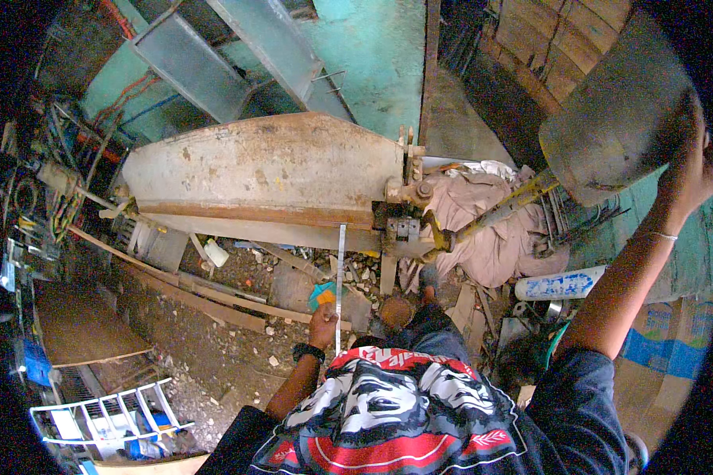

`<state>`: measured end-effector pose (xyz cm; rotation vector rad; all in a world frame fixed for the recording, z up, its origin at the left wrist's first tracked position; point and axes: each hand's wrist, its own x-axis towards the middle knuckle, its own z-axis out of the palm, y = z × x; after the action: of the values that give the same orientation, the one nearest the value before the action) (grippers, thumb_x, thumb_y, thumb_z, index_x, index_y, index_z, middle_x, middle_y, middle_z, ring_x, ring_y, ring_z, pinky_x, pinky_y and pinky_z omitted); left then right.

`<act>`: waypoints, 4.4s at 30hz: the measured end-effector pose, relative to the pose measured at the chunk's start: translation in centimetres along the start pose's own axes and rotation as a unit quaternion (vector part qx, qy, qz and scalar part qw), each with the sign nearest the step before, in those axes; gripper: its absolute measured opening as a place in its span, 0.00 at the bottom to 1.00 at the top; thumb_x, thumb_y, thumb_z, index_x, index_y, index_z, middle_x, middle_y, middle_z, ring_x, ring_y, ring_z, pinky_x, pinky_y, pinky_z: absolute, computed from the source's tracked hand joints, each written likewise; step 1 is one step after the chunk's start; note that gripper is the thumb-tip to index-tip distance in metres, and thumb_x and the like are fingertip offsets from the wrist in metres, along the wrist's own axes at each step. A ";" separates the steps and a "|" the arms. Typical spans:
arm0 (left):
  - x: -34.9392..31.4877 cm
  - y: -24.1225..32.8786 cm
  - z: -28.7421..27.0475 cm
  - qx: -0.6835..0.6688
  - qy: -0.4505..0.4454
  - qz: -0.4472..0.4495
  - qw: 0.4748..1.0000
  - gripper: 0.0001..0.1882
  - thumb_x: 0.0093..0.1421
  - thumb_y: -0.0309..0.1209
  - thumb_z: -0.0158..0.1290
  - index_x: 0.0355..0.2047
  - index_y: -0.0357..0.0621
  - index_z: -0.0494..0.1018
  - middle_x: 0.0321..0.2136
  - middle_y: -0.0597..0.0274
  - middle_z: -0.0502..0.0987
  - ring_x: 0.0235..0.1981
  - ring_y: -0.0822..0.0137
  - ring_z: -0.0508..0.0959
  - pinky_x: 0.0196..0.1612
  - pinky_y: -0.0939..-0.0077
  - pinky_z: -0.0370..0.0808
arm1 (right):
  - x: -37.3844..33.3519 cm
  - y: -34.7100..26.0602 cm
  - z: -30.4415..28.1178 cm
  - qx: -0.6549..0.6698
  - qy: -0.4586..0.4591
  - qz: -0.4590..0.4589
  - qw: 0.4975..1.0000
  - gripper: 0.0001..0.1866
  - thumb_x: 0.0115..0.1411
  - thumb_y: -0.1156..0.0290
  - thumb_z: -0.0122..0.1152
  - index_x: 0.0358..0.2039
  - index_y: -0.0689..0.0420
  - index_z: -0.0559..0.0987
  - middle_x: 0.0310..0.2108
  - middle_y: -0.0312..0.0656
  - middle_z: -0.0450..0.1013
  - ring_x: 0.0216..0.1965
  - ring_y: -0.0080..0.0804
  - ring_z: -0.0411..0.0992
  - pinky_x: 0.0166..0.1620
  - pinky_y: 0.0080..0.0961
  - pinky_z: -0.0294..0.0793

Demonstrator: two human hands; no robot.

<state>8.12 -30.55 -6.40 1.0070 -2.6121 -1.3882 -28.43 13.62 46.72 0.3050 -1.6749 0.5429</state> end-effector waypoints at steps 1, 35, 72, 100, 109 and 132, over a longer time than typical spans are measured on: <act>0.1 -0.1 0.1 -0.002 0.003 0.002 1.000 0.25 0.55 0.29 0.56 0.53 0.38 0.68 0.49 0.45 0.73 0.51 0.48 0.72 0.54 0.60 0.69 | 0.1 0.1 0.0 0.017 0.000 -0.006 1.000 0.15 0.63 0.72 0.53 0.49 0.59 0.78 0.45 0.44 0.78 0.43 0.28 0.76 0.47 0.25 0.75; 6.7 4.1 1.8 -0.080 -0.020 -0.040 0.996 0.27 0.60 0.35 0.56 0.57 0.38 0.64 0.46 0.49 0.74 0.47 0.57 0.74 0.50 0.63 0.71 | -35.9 -11.5 20.4 0.134 -0.329 0.315 0.880 0.12 0.66 0.72 0.50 0.49 0.55 0.75 0.20 0.39 0.71 0.21 0.25 0.70 0.27 0.26 0.70; 7.8 15.9 -0.4 -0.168 0.101 -0.368 0.909 0.11 0.62 0.35 0.56 0.35 0.38 0.78 0.23 0.66 0.77 0.27 0.78 0.72 0.32 0.78 0.70 | -76.9 25.3 70.2 0.056 -0.640 0.287 0.711 0.23 0.51 0.72 0.55 0.46 0.59 0.60 0.39 0.54 0.65 0.32 0.43 0.71 0.30 0.40 0.73; -0.4 10.9 -6.3 -0.230 0.200 -0.306 0.902 0.10 0.62 0.33 0.56 0.36 0.39 0.79 0.24 0.69 0.78 0.26 0.78 0.73 0.31 0.82 0.70 | -62.6 29.7 69.0 0.012 -0.665 0.229 0.711 0.27 0.58 0.60 0.57 0.52 0.63 0.65 0.41 0.52 0.73 0.35 0.42 0.76 0.35 0.38 0.75; -1.2 13.7 -11.6 -0.226 0.277 -0.188 0.915 0.13 0.62 0.37 0.56 0.35 0.38 0.79 0.22 0.66 0.77 0.24 0.77 0.73 0.29 0.79 0.70 | -36.6 0.8 51.3 0.397 -0.406 0.573 0.590 0.24 0.64 0.60 0.53 0.57 0.59 0.67 0.43 0.45 0.76 0.42 0.38 0.76 0.43 0.32 0.76; -1.1 22.1 -18.0 -0.369 0.219 0.027 0.903 0.16 0.64 0.38 0.54 0.34 0.34 0.77 0.24 0.72 0.73 0.26 0.81 0.68 0.29 0.83 0.67 | -43.7 -37.3 6.4 0.613 -0.669 0.246 0.342 0.22 0.63 0.69 0.58 0.55 0.64 0.69 0.47 0.48 0.74 0.47 0.30 0.72 0.51 0.29 0.72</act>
<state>2.69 -34.46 21.31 0.9534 -1.5697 -1.6766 -7.74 -25.94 9.95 1.7903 -2.4422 2.6041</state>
